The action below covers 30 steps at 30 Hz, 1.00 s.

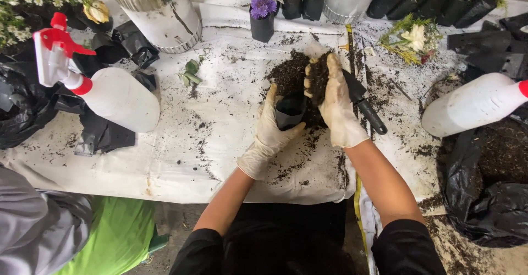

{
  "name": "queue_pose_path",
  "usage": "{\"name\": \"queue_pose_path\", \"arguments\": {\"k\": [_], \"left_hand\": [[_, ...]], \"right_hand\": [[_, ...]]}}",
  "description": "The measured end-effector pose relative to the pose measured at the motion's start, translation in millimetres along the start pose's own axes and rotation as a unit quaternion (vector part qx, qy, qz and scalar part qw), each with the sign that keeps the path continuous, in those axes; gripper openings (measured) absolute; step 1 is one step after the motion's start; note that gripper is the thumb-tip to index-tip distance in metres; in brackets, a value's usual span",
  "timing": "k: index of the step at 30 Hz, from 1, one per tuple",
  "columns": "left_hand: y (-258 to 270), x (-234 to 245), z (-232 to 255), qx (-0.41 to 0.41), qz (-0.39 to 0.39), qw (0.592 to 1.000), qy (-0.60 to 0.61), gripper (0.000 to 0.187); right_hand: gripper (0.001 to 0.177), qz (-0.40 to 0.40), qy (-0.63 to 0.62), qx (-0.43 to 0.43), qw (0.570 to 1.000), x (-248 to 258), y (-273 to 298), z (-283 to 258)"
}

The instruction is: The person fills a small black plastic pot with soil from a pile on a white table, pressing it down by hand. They then insert a small yellow flowering plant into the soil and place the finished pot on the table.

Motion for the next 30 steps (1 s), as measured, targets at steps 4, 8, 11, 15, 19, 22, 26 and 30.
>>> {"name": "queue_pose_path", "arguments": {"k": [4, 8, 11, 15, 19, 22, 26, 30], "left_hand": [[-5, -4, 3, 0.031, 0.004, 0.999, -0.033, 0.130], [-5, -3, 4, 0.037, 0.001, 0.998, -0.050, 0.130], [3, -2, 47, 0.071, 0.027, 0.997, 0.019, 0.119], [9, 15, 126, 0.184, 0.096, 0.947, 0.245, 0.087], [6, 12, 101, 0.137, 0.079, 0.966, 0.205, 0.091], [3, 11, 84, 0.095, 0.063, 0.979, 0.170, 0.095], [0, 9, 60, 0.033, 0.044, 0.992, 0.118, 0.101], [-1, 6, 36, -0.009, 0.030, 0.996, 0.082, 0.106]], "right_hand": [[0.063, 0.048, 0.376, 0.380, 0.844, 5, -14, 17], [0.061, 0.039, 0.379, 0.495, 0.781, 10, -29, 47], [0.069, 0.019, 0.269, 0.218, 0.938, -5, -16, 78], [0.067, 0.035, 0.312, 0.222, 0.923, 32, -59, 146], [0.060, 0.048, 0.386, 0.238, 0.890, 37, -71, 203], [0.056, 0.037, 0.374, 0.235, 0.896, -1, 4, 124], [0.046, 0.024, 0.409, 0.277, 0.869, 1, 33, 68], [0.047, 0.028, 0.317, 0.361, 0.877, 6, -2, 93]]}}
Point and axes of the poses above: each hand's wrist, its own y-axis away from the middle knuckle, its own x-axis out of the back of the hand, z = x × y, the point moved 3 cm from there along -y, towards the middle knuckle, and after that the axes turned 14 degrees about y, right-handed, at the moved point
